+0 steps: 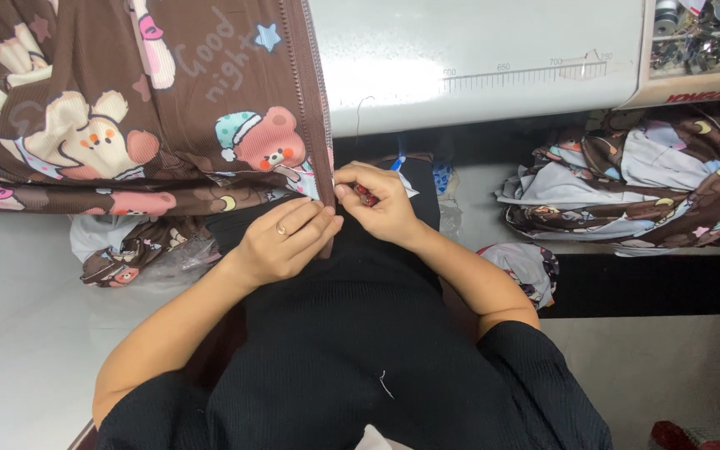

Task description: Sewing a zipper onto a piece of patterned brown fabric using an industrial sewing machine.

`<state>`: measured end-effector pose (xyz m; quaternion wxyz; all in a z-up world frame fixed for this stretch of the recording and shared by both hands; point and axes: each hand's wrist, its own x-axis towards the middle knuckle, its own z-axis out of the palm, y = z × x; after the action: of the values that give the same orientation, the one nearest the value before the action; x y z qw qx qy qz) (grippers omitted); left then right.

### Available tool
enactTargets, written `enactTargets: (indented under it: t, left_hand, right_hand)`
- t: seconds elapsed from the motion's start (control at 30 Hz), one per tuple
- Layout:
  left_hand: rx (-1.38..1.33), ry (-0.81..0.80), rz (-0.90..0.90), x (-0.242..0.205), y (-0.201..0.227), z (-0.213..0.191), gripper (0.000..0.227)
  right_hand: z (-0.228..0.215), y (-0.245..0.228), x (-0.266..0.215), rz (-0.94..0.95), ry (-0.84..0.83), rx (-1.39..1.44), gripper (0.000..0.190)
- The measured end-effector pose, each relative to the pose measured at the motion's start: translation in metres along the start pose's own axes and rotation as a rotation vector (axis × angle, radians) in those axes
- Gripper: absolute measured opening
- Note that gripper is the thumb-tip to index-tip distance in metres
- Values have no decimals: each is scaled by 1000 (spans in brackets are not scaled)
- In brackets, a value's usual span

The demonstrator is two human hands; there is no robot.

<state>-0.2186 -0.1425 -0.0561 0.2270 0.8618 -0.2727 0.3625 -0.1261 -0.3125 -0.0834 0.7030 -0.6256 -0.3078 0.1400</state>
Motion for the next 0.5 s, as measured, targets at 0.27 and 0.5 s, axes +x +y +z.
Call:
enactTargets:
  t: [0.27, 0.5]
  left_hand:
    - [-87, -29, -1, -5, -3, -3, 18]
    - [-323, -65, -43, 30, -27, -39, 34]
  right_hand:
    - [3, 12, 2, -205, 27, -209, 8]
    - [-12, -21, 29, -848, -28, -781, 27]
